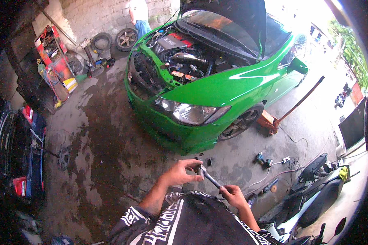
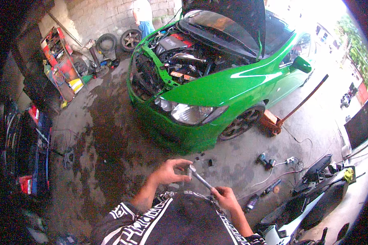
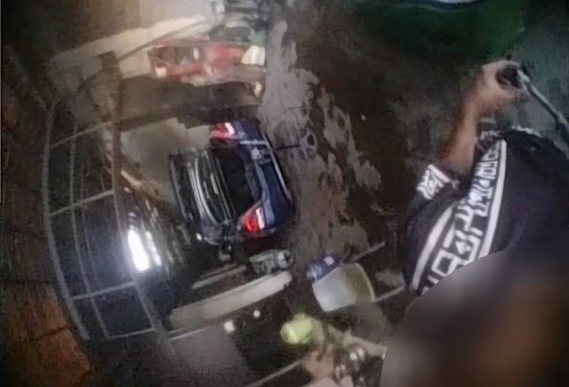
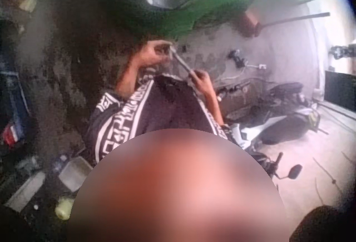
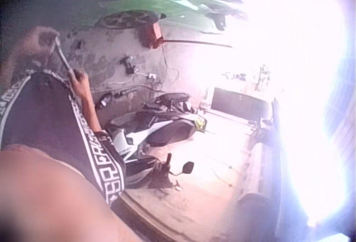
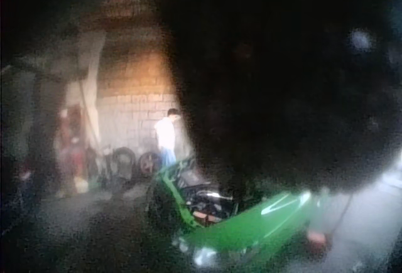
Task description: The person uses a torque wrench and an impact driver to loosen and remove lug nuts from the front wheel of a green car. After removing the nuts, the person lifts the wheel off the hub and sets it aside.
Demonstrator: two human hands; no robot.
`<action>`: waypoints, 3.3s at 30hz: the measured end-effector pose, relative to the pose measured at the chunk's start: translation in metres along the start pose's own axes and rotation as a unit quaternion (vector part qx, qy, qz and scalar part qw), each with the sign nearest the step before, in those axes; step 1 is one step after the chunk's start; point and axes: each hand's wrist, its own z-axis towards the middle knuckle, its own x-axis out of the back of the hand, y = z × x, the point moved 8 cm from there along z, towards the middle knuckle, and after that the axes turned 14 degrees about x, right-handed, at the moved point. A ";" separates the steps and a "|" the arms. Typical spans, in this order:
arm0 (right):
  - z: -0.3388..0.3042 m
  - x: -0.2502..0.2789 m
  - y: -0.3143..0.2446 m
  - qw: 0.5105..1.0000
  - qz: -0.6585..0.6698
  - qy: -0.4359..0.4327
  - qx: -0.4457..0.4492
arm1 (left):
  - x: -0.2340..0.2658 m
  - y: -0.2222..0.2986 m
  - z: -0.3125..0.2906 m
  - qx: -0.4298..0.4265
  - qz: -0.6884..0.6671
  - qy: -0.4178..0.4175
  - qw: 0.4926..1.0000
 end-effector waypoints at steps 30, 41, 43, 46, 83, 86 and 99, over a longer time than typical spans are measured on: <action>0.000 0.001 0.002 1.000 -0.015 -0.014 -0.005 | -0.001 -0.004 0.003 -0.002 0.011 0.018 1.000; 0.002 -0.002 0.021 0.998 -0.047 -0.036 -0.010 | -0.001 -0.017 0.008 0.008 -0.023 -0.006 1.000; 0.003 -0.004 0.018 0.999 -0.037 -0.035 -0.002 | -0.001 -0.018 0.009 0.010 -0.008 0.002 1.000; 0.001 -0.002 0.012 0.999 -0.024 -0.020 0.005 | -0.002 -0.017 0.010 0.018 -0.002 -0.013 1.000; -0.002 -0.001 0.007 1.000 -0.017 -0.016 -0.004 | -0.005 -0.012 0.003 -0.016 0.006 0.009 1.000; -0.002 -0.002 0.006 1.000 -0.007 -0.010 -0.001 | -0.005 -0.013 0.004 -0.023 -0.008 0.013 1.000; 0.000 -0.002 0.007 1.000 -0.011 -0.009 -0.018 | -0.006 -0.020 0.003 0.005 -0.012 0.013 1.000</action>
